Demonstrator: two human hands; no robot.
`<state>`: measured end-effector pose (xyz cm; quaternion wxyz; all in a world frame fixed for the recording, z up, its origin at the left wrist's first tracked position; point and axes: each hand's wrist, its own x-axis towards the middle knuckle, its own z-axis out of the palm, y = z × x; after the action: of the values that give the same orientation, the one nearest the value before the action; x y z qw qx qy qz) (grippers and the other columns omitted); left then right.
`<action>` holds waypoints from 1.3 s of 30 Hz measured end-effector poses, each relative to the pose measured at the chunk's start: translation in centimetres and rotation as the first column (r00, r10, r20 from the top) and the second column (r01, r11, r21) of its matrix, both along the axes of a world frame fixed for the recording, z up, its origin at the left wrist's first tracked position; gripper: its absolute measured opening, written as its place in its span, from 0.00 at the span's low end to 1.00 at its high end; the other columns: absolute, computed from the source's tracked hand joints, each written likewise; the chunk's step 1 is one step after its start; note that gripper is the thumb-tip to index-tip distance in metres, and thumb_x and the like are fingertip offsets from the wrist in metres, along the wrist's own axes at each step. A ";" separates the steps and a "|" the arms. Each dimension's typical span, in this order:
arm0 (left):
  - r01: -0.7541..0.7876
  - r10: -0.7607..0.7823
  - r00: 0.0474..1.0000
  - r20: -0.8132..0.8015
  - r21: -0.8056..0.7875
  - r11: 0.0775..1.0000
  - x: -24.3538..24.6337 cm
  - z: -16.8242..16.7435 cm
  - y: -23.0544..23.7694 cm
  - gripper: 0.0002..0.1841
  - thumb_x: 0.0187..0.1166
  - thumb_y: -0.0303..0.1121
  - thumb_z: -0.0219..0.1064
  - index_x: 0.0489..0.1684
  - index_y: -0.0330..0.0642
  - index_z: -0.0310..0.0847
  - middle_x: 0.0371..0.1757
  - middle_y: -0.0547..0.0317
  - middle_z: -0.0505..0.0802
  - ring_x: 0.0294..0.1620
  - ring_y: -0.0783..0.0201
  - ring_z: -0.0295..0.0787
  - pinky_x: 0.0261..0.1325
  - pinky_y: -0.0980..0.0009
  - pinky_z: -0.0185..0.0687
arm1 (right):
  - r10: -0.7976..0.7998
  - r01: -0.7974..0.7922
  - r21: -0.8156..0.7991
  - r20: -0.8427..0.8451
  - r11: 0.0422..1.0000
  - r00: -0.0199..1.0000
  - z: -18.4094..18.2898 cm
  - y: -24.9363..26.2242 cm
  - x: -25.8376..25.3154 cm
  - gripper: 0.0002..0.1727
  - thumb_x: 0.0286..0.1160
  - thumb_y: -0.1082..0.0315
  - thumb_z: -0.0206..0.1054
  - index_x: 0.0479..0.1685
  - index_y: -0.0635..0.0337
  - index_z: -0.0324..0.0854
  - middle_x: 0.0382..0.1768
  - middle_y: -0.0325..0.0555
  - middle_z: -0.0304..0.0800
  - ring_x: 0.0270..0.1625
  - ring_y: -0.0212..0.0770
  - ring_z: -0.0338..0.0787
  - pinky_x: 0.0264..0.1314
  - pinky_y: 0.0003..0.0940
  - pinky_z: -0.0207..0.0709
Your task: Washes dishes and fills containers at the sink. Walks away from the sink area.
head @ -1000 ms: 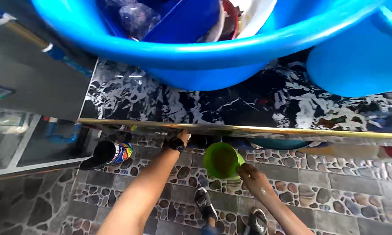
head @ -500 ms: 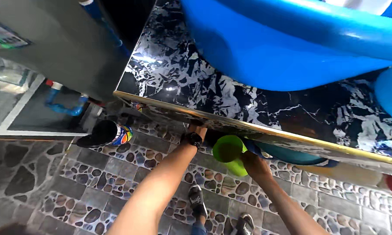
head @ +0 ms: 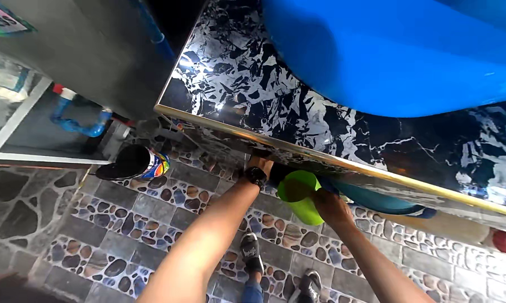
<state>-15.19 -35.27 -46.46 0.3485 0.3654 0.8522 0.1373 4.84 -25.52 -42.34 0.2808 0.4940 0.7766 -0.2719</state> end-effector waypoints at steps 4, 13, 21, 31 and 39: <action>0.072 -0.073 0.996 -0.058 -0.016 0.997 0.0 1.7 -0.1 0.19 0.85 0.31 0.61 0.71 0.33 0.80 0.72 0.34 0.84 0.78 0.38 0.76 0.80 0.43 0.66 | 0.008 -0.009 0.003 0.040 1.000 0.999 0.5 -0.1 -0.7 0.27 0.88 0.42 0.57 0.56 0.59 0.86 0.55 0.60 0.91 0.64 0.62 0.88 0.63 0.67 0.77; 0.094 -0.094 0.996 -0.005 -0.048 0.994 -0.3 2.2 0.0 0.20 0.83 0.31 0.63 0.71 0.31 0.79 0.73 0.33 0.84 0.79 0.38 0.75 0.80 0.43 0.66 | 0.059 -0.063 0.043 0.077 0.997 0.995 1.2 -0.7 -1.9 0.26 0.87 0.43 0.59 0.55 0.58 0.86 0.54 0.60 0.91 0.64 0.62 0.88 0.62 0.66 0.77; 0.034 -0.034 0.999 0.000 -0.004 0.999 -0.1 1.8 0.0 0.20 0.85 0.29 0.61 0.72 0.30 0.79 0.74 0.34 0.83 0.80 0.39 0.75 0.82 0.45 0.65 | 0.103 -0.108 0.069 0.078 0.992 0.992 1.7 -1.0 -2.6 0.26 0.86 0.42 0.60 0.55 0.58 0.86 0.53 0.61 0.91 0.62 0.64 0.89 0.59 0.69 0.77; 0.106 -0.107 0.993 -0.042 -0.006 0.994 -0.3 1.5 -0.1 0.19 0.84 0.30 0.62 0.70 0.31 0.80 0.72 0.35 0.85 0.79 0.40 0.76 0.81 0.46 0.66 | 0.156 -0.170 0.104 0.125 0.980 0.980 2.2 -1.6 -4.0 0.26 0.86 0.42 0.60 0.54 0.58 0.86 0.53 0.60 0.92 0.62 0.63 0.89 0.58 0.66 0.79; 0.104 -0.103 0.995 0.008 -0.034 0.994 -0.4 2.4 0.0 0.19 0.85 0.28 0.59 0.71 0.31 0.80 0.73 0.35 0.84 0.79 0.40 0.75 0.81 0.45 0.65 | 0.178 -0.194 0.126 0.132 0.973 0.975 2.8 -2.2 -4.8 0.25 0.86 0.44 0.61 0.54 0.58 0.86 0.52 0.60 0.92 0.61 0.64 0.90 0.57 0.66 0.79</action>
<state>-15.61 -35.29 -44.02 0.3640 0.4026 0.8333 0.1053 0.03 -27.68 -39.55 0.3165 0.4526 0.8182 -0.1599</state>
